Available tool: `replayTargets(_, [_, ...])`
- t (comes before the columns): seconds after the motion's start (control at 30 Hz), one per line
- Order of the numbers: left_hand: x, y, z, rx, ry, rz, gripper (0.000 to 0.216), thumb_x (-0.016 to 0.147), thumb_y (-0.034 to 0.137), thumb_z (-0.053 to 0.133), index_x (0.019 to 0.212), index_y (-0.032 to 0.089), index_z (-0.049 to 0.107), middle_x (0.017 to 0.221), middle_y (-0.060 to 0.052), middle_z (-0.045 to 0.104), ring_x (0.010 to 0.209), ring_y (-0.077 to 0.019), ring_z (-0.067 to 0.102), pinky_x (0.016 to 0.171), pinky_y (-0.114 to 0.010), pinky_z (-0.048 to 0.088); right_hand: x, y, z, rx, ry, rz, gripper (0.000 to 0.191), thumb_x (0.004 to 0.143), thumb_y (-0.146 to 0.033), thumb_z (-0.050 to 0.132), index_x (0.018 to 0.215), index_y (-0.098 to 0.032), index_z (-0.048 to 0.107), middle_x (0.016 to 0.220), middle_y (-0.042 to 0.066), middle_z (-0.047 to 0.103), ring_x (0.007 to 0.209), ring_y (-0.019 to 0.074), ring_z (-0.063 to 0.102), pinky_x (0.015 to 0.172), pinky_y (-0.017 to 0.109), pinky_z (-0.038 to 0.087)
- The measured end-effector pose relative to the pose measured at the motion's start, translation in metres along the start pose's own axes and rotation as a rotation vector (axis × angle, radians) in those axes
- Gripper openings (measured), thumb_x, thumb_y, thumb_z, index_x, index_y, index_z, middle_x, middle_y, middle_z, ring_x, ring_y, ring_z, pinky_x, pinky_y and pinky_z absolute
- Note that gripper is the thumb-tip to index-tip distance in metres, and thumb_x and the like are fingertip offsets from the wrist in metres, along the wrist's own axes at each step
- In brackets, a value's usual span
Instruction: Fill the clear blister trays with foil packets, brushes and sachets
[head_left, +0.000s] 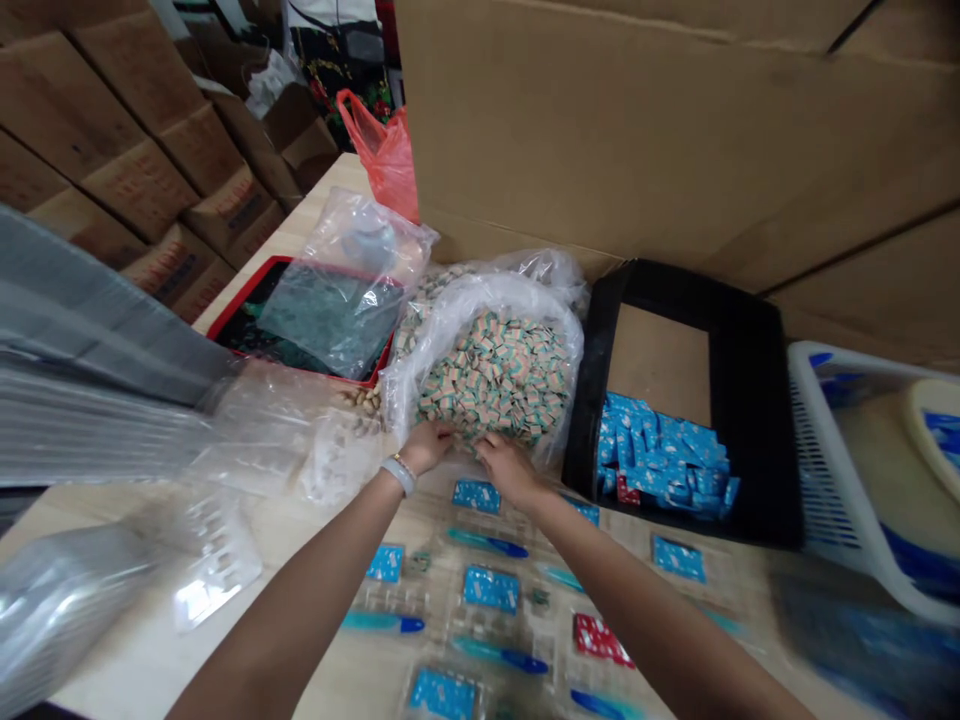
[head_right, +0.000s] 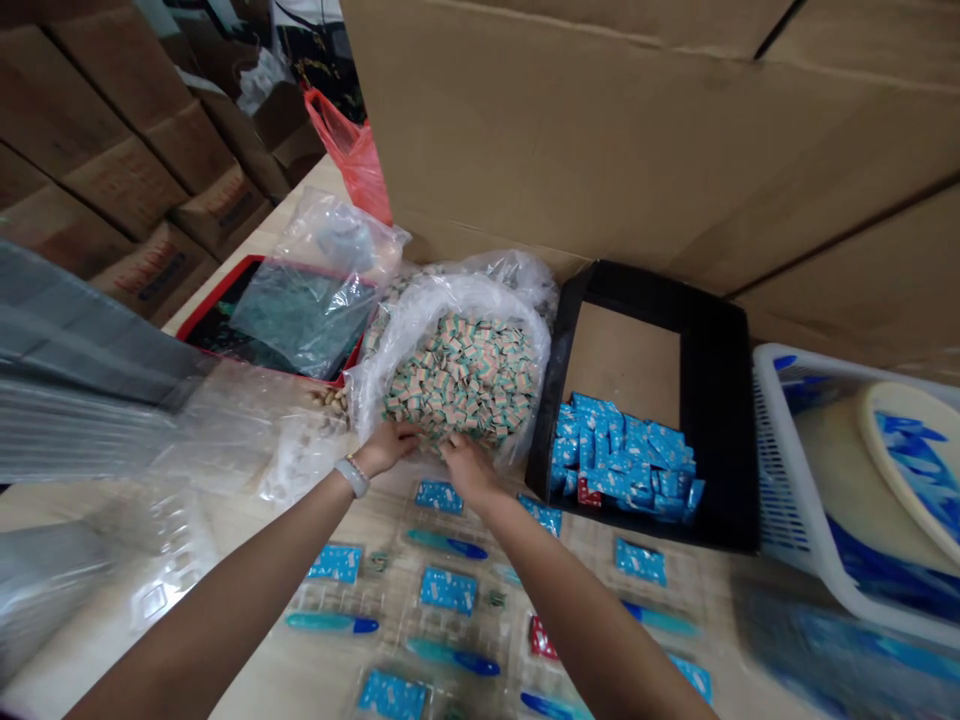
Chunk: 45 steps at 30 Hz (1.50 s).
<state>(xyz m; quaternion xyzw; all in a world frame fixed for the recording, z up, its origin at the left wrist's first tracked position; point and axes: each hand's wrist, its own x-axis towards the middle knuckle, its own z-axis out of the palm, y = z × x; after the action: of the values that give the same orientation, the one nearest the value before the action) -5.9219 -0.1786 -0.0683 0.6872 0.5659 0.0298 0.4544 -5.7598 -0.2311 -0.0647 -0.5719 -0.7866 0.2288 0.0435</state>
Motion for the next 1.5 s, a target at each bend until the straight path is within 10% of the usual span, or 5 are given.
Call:
replayTargets(0.53, [-0.018,0.040,0.038,0.282,0.105,-0.043,0.026,0.072,0.009,0.045,0.096,0.013,0.054,0.099,-0.013,0.056,0.083,-0.0170,0.056,0.072,-0.025,0.042,-0.023,0.008,0.009,0.022,0.131,0.126,0.018,0.074,-0.008,0.047,0.082,-0.018,0.060,0.082,0.007,0.057,0.085,0.0194,0.047,0.075,0.029,0.037])
replayTargets(1.13, [0.004,0.034,0.025,-0.029,-0.161,0.083,0.011,0.064,0.010,0.055,0.072,0.011,0.063,0.066,-0.003,0.062,0.065,-0.0150,0.056,0.064,-0.025,0.044,-0.027,0.019,0.015,0.260,0.194,0.081,0.016,0.073,-0.009,0.048,0.076,-0.018,0.061,0.080,0.006,0.055,0.084,0.0194,0.047,0.075,0.031,0.038])
replayTargets(1.37, [-0.002,0.027,0.023,-1.043,-0.039,-0.262,0.017,0.066,0.012,0.062,0.082,0.011,0.055,0.065,0.000,0.058,0.059,-0.0091,0.057,0.062,-0.024,0.049,-0.018,0.015,0.013,1.021,0.300,0.410,0.019,0.067,-0.029,0.055,0.081,-0.017,0.059,0.076,0.003,0.060,0.070,0.0160,0.054,0.067,0.029,0.042])
replayTargets(1.5, [-0.005,0.027,0.026,-1.208,-0.050,-0.297,0.023,0.057,0.016,0.071,0.075,0.011,0.057,0.062,0.001,0.058,0.055,-0.0079,0.055,0.055,-0.021,0.047,-0.011,0.007,0.007,1.227,0.266,0.480,0.025,0.060,-0.033,0.060,0.078,-0.016,0.060,0.065,0.000,0.059,0.061,0.0139,0.052,0.062,0.027,0.041])
